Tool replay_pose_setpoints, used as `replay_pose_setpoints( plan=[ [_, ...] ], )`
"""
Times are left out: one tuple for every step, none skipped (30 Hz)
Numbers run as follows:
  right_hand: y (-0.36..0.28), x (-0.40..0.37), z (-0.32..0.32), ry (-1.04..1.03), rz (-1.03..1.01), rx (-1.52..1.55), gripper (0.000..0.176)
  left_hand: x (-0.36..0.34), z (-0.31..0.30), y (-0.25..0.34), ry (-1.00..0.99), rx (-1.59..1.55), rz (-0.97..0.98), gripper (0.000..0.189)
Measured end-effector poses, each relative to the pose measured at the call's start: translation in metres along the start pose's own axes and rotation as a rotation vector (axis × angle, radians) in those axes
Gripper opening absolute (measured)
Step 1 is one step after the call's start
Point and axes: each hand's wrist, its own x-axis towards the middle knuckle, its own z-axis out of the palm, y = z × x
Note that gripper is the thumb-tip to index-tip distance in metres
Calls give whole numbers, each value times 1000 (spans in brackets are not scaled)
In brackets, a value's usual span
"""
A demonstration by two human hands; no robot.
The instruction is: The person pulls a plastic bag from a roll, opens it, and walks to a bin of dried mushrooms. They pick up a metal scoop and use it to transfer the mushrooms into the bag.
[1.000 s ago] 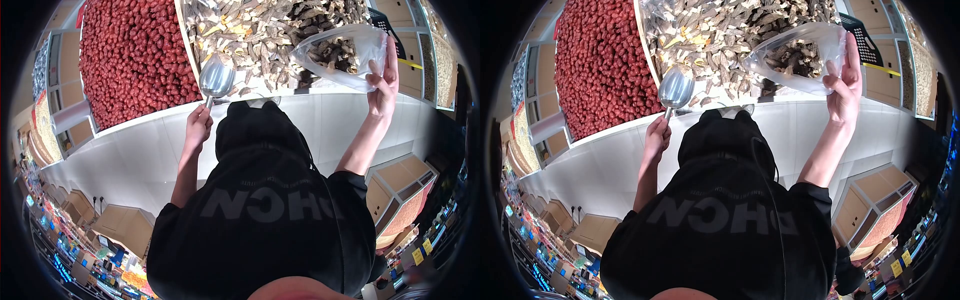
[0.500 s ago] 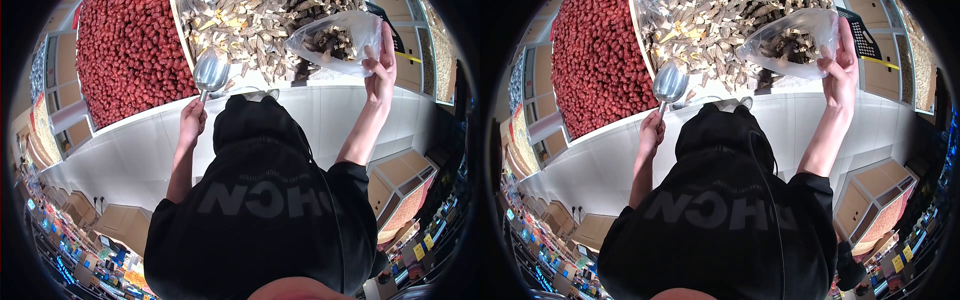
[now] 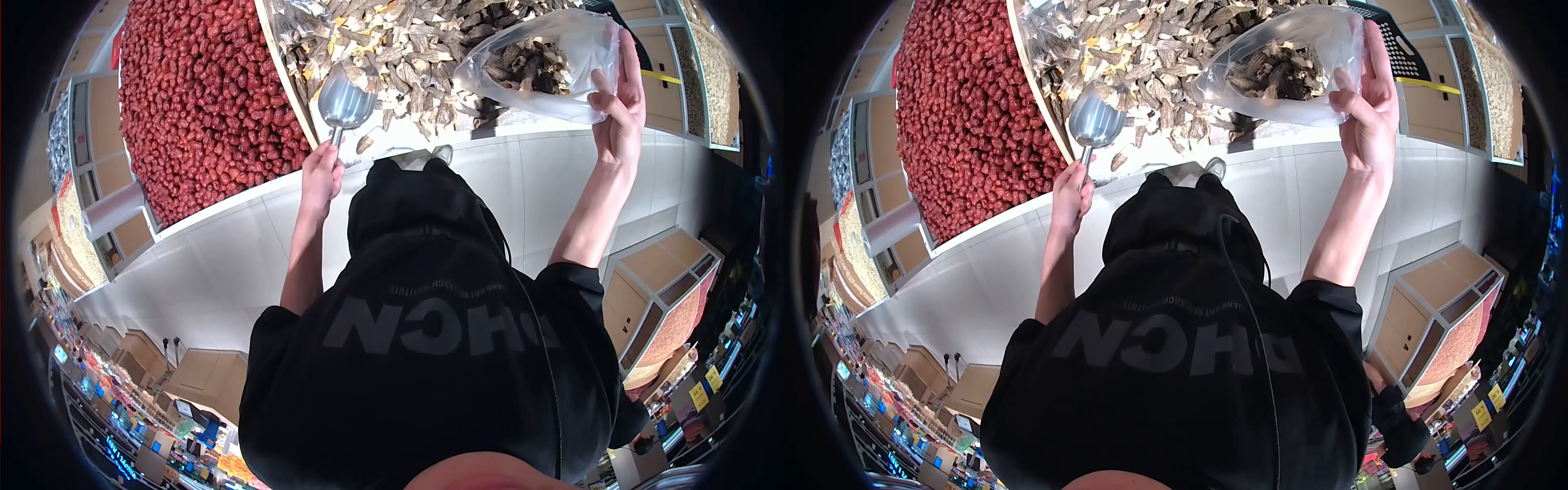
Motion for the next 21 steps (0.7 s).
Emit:
replay_pose_setpoints(
  plan=[
    [-2, 0, 1, 13, -3, -10, 87, 6, 3, 3, -8, -13, -9, 30],
    [-3, -1, 2, 26, -6, -21, 87, 12, 5, 3, -28, -23, 0, 30],
    [-3, -1, -1, 16, 1, -19, 88, 18, 8, 5, -46, -27, 7, 30],
    [-2, -2, -7, 5, 7, -16, 88, 24, 11, 7, -63, -31, 16, 30],
    [-2, -2, -8, -7, 13, -12, 88, 30, 13, 10, -79, -35, 25, 30],
    [-3, -2, -6, 2, 10, -36, 90, 35, 17, 14, -83, -48, 19, 24],
    [-4, -3, -5, 2, 11, -37, 91, 39, 20, 18, -76, -45, 17, 26],
    [-4, -3, -4, 2, 10, -39, 91, 43, 24, 22, -71, -42, 17, 27],
    [-5, -2, -3, 1, 8, -42, 92, 48, 27, 25, -65, -40, 18, 29],
    [-6, -2, -1, 14, -2, -56, 92, 55, 27, 26, -75, -21, 31, 29],
    [-6, -1, -1, 7, -1, -61, 92, 62, 28, 26, -87, -19, 37, 29],
    [-6, -1, -2, 0, 0, -67, 91, 68, 29, 27, -99, -17, 44, 29],
    [-6, -1, -3, -7, 2, -73, 91, 75, 30, 27, -111, -14, 50, 29],
    [-6, -1, -3, -10, 6, -69, 91, 79, 33, 28, -132, -43, 78, 28],
    [-6, -2, -3, -11, 9, -65, 90, 83, 36, 31, -136, -62, 70, 28],
    [-6, -2, -3, -13, 11, -62, 90, 86, 40, 34, -141, -81, 62, 28],
    [-6, -1, -3, -8, 8, -59, 90, 88, 43, 36, -146, -100, 53, 28],
    [-6, -1, -2, -2, 5, -54, 89, 90, 46, 38, -164, -108, 57, 28],
    [-5, -1, -1, 4, 2, -50, 89, 93, 48, 38, -182, -116, 61, 28],
    [-4, 0, 1, 15, -9, -54, 90, 95, 51, 39, -201, -124, 66, 28],
    [-4, 1, 2, 13, -3, -49, 90, 97, 53, 39, -207, -147, 65, 28]
  ],
)
